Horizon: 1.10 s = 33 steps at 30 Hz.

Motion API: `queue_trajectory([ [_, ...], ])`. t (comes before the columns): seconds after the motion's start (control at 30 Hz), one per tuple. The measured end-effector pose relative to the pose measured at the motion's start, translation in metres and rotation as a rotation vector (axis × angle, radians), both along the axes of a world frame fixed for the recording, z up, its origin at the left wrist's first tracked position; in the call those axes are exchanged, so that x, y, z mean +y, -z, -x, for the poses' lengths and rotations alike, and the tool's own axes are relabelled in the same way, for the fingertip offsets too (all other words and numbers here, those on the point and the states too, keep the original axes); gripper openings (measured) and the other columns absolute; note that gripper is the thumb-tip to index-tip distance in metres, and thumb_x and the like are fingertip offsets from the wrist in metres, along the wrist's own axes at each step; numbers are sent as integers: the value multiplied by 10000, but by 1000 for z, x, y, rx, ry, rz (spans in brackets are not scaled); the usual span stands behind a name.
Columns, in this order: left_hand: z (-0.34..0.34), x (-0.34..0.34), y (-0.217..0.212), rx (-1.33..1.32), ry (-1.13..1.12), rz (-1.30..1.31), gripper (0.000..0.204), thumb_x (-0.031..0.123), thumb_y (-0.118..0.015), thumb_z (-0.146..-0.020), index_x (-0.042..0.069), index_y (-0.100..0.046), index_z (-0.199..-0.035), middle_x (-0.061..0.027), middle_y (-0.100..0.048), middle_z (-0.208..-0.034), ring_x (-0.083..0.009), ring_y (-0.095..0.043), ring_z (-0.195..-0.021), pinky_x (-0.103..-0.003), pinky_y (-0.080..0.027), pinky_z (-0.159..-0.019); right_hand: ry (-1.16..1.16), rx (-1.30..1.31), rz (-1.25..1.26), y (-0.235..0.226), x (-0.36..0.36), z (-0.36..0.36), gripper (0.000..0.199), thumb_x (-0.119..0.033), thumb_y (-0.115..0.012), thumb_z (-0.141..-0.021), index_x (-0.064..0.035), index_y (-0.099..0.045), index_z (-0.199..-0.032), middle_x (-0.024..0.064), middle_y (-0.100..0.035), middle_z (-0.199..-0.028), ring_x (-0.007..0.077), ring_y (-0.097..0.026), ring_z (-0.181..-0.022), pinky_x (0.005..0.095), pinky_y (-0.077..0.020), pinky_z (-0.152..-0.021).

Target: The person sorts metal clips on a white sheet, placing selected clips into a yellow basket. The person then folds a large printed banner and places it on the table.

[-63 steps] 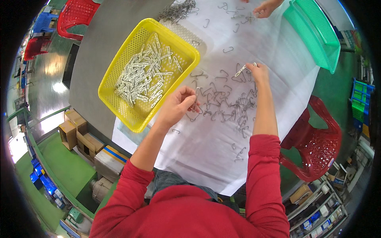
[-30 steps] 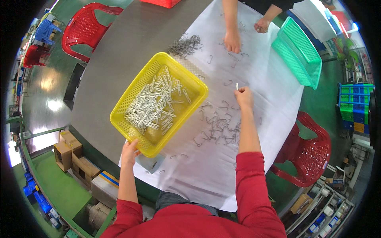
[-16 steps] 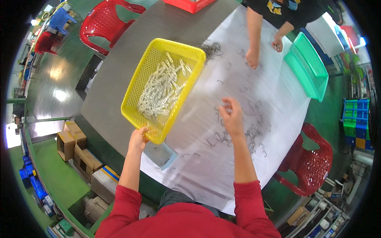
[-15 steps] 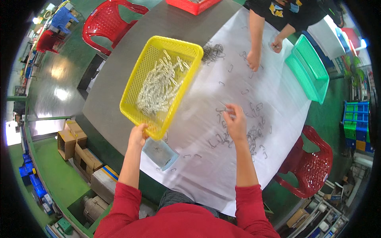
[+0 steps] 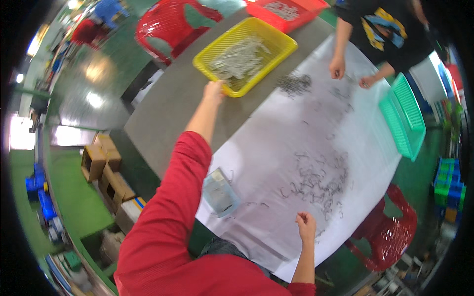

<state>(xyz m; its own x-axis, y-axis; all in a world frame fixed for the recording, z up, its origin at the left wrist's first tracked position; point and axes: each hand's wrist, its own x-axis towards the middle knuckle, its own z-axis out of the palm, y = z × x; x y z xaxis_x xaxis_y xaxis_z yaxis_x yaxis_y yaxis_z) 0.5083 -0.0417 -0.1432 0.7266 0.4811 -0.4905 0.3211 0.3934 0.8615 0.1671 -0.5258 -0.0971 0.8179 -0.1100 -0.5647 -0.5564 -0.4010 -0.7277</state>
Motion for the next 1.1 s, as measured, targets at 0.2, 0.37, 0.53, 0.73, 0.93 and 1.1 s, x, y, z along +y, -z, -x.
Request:
queue_trajectory([
  [0.2, 153, -21, -22, 118, 62, -323, 448, 231, -546, -848, 65, -418, -1244, -45, -542, -961, -128, -520, -837, -306, -459, -652, -303, -84, 134, -46, 46, 6, 152, -65, -573, -781, -15, -591, -924, 74, -615, -800, 159, -587, -697, 269, -466, -637],
  [0.37, 354, -29, -26, 56, -13, -264, 181, 143, -485, -868, 83, -568, -1017, -9, -592, -892, -91, -564, -772, -254, -464, -619, -749, -698, 392, -157, 82, 10, 247, -4, -554, -737, -94, -591, -964, 78, -588, -862, 276, -566, -743, 357, -456, -666],
  [0.53, 531, -40, -68, 148, -91, -235, 163, 93, -458, -859, 87, -602, -935, -3, -608, -839, -88, -584, -726, -235, -461, -577, -889, -1300, -273, -333, 171, 68, 179, -52, -621, -653, -100, -634, -825, 48, -615, -869, 206, -596, -735, 309, -464, -636],
  [0.73, 595, -34, -123, 152, -82, -203, 171, 107, -456, -886, 95, -598, -981, -1, -614, -895, -101, -587, -779, -246, -463, -654, -679, -1786, -822, -402, 194, 172, 171, -276, -605, -738, -112, -653, -749, 12, -598, -699, 179, -567, -579, 298, -472, -519],
  [0.93, 587, 3, -127, 160, -10, -251, 170, 107, -464, -881, 87, -600, -982, -13, -614, -906, -104, -586, -781, -246, -464, -647, -581, -1514, -214, -376, 161, 158, 77, -45, -557, -734, -45, -580, -661, 76, -607, -703, 170, -595, -638, 261, -480, -589],
  [1.1, 506, -1, -101, 193, 438, -384, 174, 90, -471, -864, 75, -615, -960, -11, -624, -872, -91, -591, -752, -229, -460, -609, -68, -1088, 348, -196, 70, 73, 260, 119, -471, -723, -30, -607, -887, 104, -590, -870, 230, -586, -793, 285, -457, -690],
])
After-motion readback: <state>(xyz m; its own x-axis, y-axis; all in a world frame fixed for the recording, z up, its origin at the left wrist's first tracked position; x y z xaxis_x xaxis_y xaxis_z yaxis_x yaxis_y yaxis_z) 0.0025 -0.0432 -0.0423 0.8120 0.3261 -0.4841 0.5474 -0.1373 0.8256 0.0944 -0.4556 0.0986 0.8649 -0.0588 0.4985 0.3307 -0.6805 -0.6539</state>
